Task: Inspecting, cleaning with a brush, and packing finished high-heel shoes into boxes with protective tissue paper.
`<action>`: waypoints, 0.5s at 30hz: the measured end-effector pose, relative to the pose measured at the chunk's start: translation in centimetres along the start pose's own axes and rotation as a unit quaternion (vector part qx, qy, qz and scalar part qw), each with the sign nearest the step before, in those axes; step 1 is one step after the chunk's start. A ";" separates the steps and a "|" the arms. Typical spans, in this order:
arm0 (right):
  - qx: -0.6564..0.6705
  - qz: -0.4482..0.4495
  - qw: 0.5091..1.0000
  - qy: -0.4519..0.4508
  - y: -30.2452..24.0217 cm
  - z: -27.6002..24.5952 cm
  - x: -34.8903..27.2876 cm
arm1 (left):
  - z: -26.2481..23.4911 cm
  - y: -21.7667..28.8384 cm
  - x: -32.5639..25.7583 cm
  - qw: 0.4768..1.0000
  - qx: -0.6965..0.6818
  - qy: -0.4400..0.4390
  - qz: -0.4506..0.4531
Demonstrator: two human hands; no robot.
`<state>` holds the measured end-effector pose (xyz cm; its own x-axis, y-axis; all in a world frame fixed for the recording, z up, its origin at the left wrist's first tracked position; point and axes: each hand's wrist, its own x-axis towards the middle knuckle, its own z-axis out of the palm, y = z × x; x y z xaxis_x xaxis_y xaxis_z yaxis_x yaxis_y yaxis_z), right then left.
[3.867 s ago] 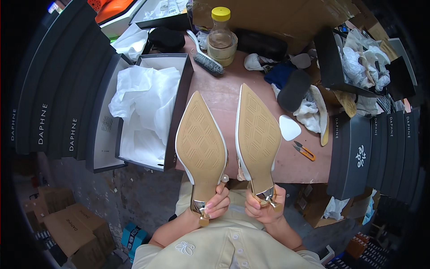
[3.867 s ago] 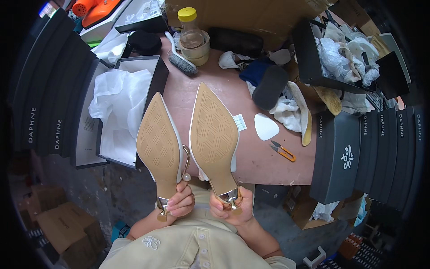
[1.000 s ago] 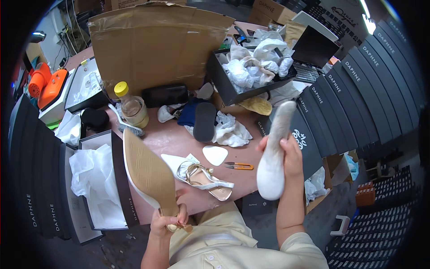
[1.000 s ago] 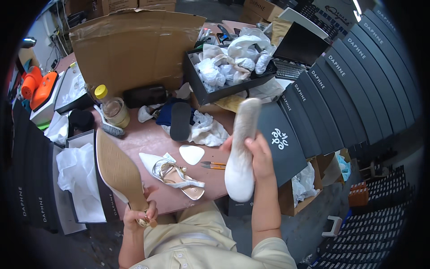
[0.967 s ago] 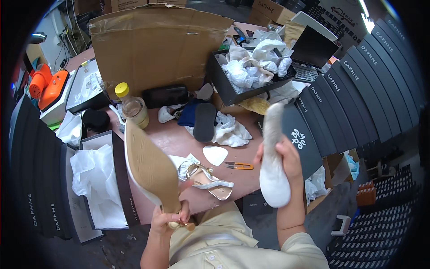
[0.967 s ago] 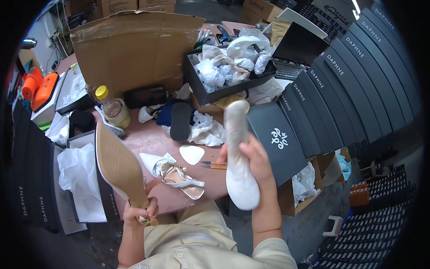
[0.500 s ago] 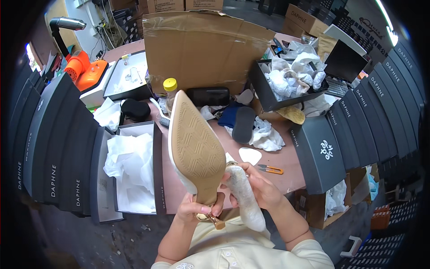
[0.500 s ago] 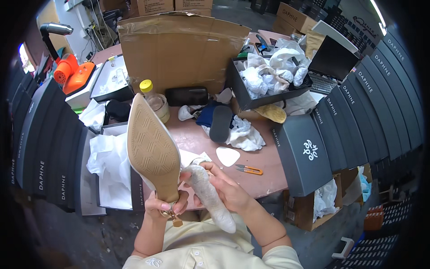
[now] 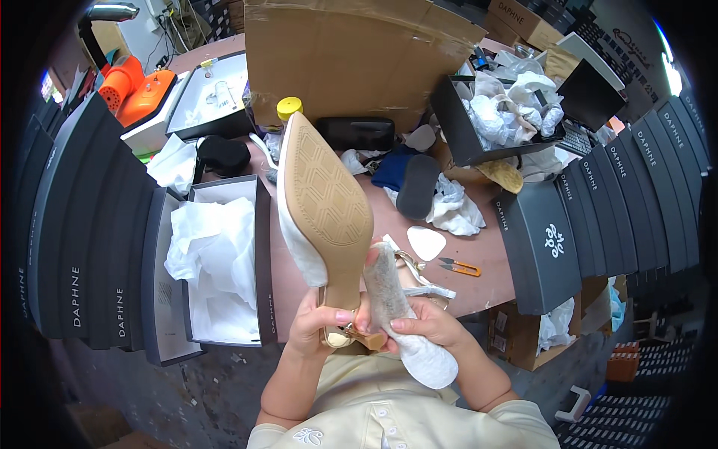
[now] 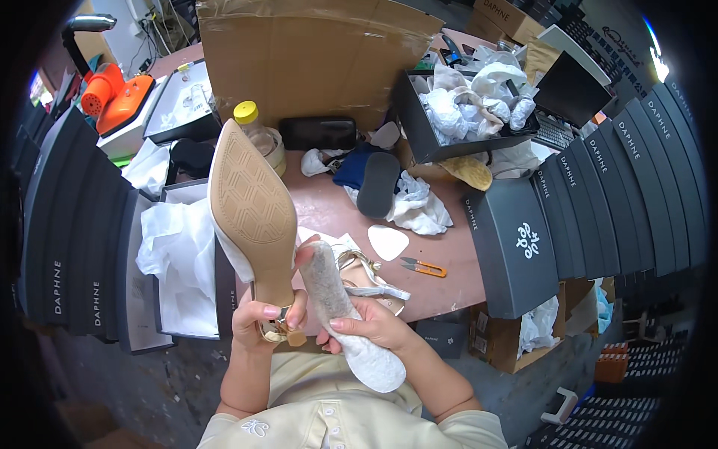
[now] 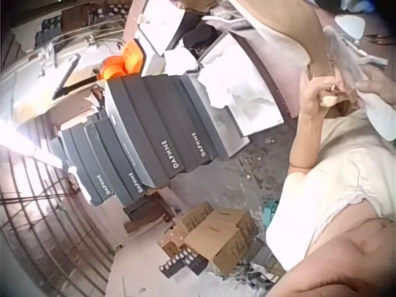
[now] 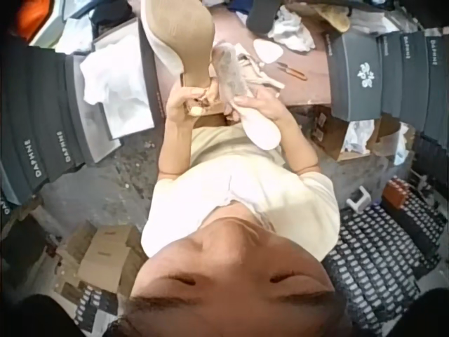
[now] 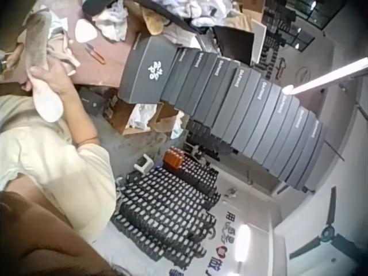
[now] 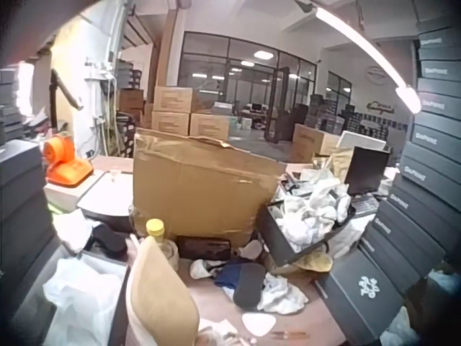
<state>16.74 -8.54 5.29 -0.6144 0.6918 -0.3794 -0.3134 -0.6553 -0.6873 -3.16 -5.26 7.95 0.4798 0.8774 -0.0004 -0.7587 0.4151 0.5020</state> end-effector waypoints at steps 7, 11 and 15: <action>-0.075 -0.090 0.989 0.094 -4.2 0.4 0.0 | -3.8 -0.9 -1.9 0.999 0.023 0.031 0.021; -0.361 -0.286 0.860 0.218 -12.3 2.0 6.6 | -6.5 -3.2 -4.6 0.994 -0.090 0.051 -0.027; -0.564 -0.552 0.557 0.260 -17.1 2.9 20.2 | -7.6 -4.4 -5.8 0.965 -0.249 -0.051 -0.073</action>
<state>7.57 15.75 11.16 -0.1134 0.6704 0.7332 0.5418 0.6603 -0.5200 -5.95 -10.35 -0.87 0.6187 0.7834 0.0593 -0.7855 0.6183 0.0263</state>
